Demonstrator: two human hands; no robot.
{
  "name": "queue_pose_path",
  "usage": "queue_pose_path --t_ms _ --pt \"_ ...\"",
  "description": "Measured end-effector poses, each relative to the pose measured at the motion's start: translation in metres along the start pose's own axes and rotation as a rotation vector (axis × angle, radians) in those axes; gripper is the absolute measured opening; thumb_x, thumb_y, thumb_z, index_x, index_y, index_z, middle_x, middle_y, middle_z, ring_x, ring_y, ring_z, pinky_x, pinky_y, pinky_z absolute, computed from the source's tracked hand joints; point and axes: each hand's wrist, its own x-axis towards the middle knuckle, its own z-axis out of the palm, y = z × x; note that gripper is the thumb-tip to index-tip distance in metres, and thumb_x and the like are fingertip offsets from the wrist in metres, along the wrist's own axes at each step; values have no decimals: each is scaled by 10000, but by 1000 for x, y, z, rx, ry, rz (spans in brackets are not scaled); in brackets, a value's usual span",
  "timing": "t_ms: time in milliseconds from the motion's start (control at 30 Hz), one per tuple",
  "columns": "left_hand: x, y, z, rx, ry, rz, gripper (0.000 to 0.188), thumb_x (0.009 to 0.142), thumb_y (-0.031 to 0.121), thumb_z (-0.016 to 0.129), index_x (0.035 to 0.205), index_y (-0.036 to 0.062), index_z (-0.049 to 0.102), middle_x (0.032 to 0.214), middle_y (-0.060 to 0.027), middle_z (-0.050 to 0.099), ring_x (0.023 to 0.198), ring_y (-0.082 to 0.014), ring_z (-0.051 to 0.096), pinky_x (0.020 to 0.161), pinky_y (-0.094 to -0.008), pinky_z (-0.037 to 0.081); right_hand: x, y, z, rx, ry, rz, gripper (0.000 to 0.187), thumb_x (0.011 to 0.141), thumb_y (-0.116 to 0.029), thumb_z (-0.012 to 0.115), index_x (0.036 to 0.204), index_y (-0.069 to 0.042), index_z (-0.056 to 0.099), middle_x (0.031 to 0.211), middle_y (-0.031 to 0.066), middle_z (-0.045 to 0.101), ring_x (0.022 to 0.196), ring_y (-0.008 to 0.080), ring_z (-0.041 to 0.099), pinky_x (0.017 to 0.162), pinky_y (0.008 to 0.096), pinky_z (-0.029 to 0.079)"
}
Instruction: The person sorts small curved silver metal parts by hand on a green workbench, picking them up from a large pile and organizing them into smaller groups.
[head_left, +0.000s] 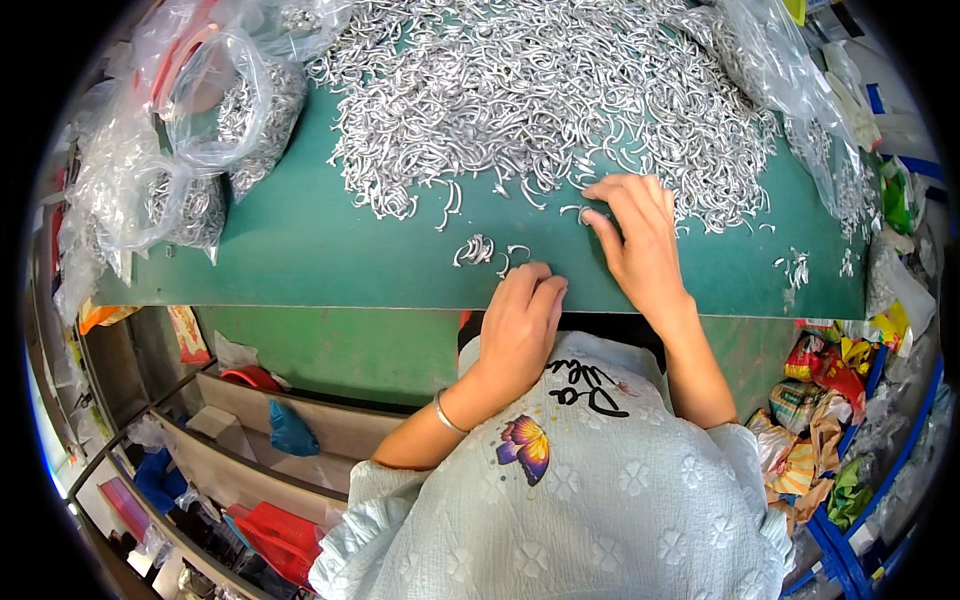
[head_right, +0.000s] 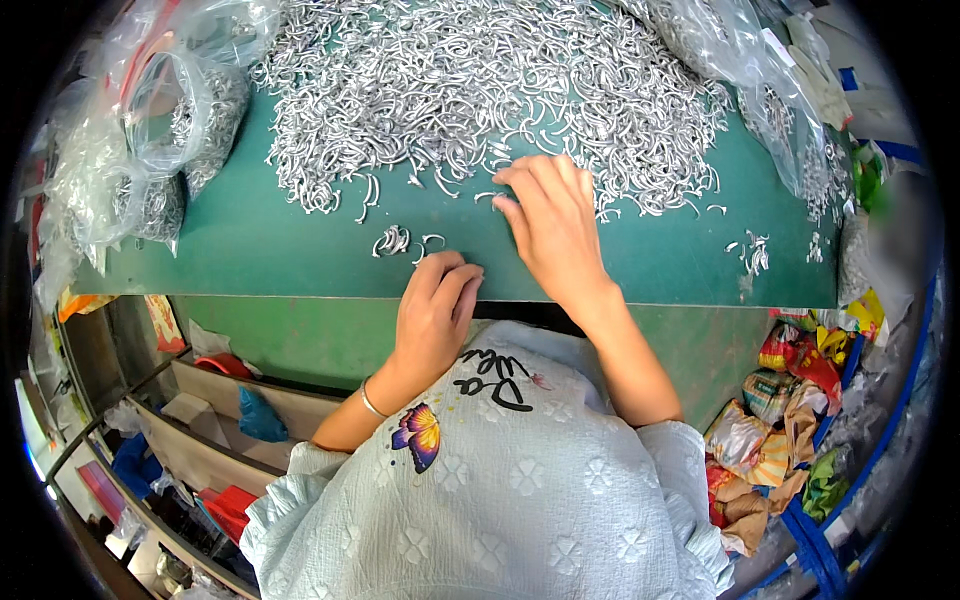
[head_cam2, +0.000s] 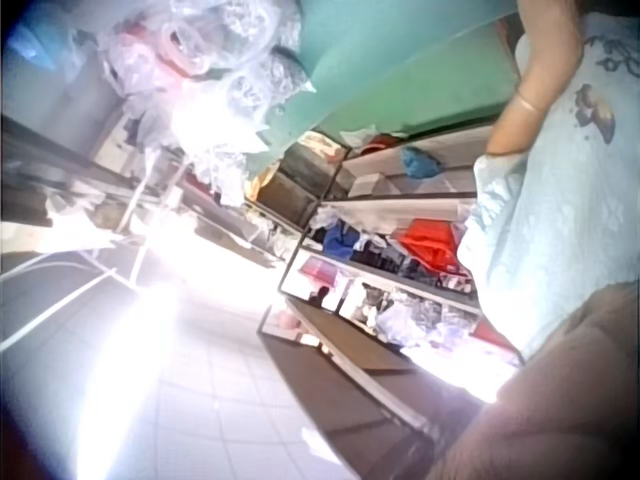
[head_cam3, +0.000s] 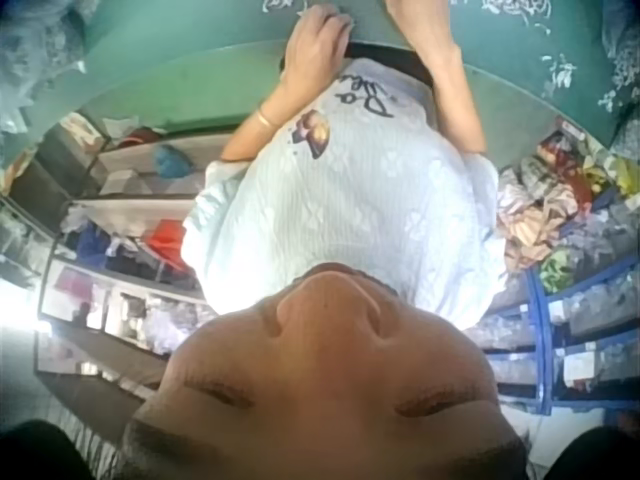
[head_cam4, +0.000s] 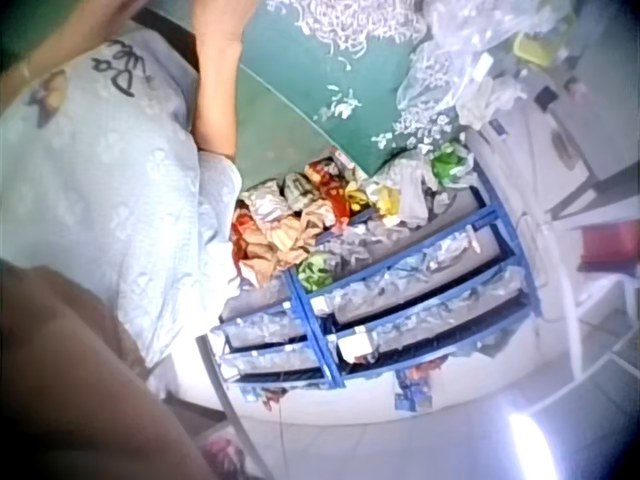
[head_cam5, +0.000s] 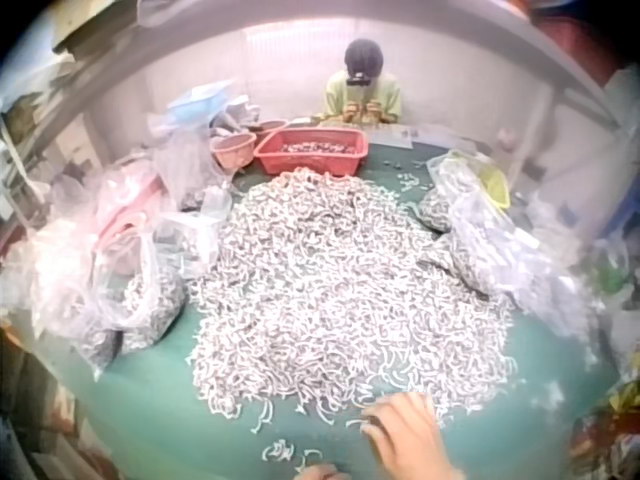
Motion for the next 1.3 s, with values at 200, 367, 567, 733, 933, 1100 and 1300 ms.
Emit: queue_pose_path --t_ms 200,367,567,733,933,1100,1300 --pt "0 -3 4 28 13 57 219 788 -15 679 997 4 617 975 -122 565 822 -299 561 708 -389 450 -6 1 -6 4 -16 53 158 818 -73 688 968 -71 639 961 56 601 922 261 528 780 373 382" --pt "3 1 3 14 -1 26 201 777 -21 700 966 6 638 952 -119 578 828 -300 574 716 -388 467 -2 -3 6 -4 -10 57 112 800 -47 697 898 -63 644 912 52 603 898 253 540 764 376 386" --pt "2 -1 2 5 -7 38 214 777 -16 694 981 5 632 958 -114 573 823 -294 568 708 -385 457 -11 7 -4 157 149 33 149 773 -17 718 902 -36 647 878 74 630 848 258 570 731 353 410" --pt "2 -5 7 -29 8 85 234 779 -11 691 1002 8 625 978 -114 573 816 -291 561 711 -385 452 -27 -1 -5 270 -108 -20 182 763 -6 730 930 -11 657 961 114 637 824 287 584 755 376 453" --pt "8 -2 17 -97 -5 88 320 772 -4 699 1082 9 625 1060 -132 572 833 -296 566 731 -379 454 -13 4 -7 255 52 199 203 795 -24 702 994 -23 664 967 98 620 895 288 564 790 388 444" --pt "22 7 16 84 -62 113 378 751 -59 692 1118 7 632 1091 -119 577 832 -269 551 747 -372 475 2 10 4 -83 90 51 97 811 -61 690 900 -48 654 920 68 589 877 266 537 757 376 394" --pt "13 -3 16 -16 -142 189 365 723 -51 601 1086 -29 628 1093 -138 575 913 -299 542 773 -383 460 -9 9 -9 -19 22 57 166 797 -46 683 954 -35 631 922 92 571 887 297 547 786 399 432"
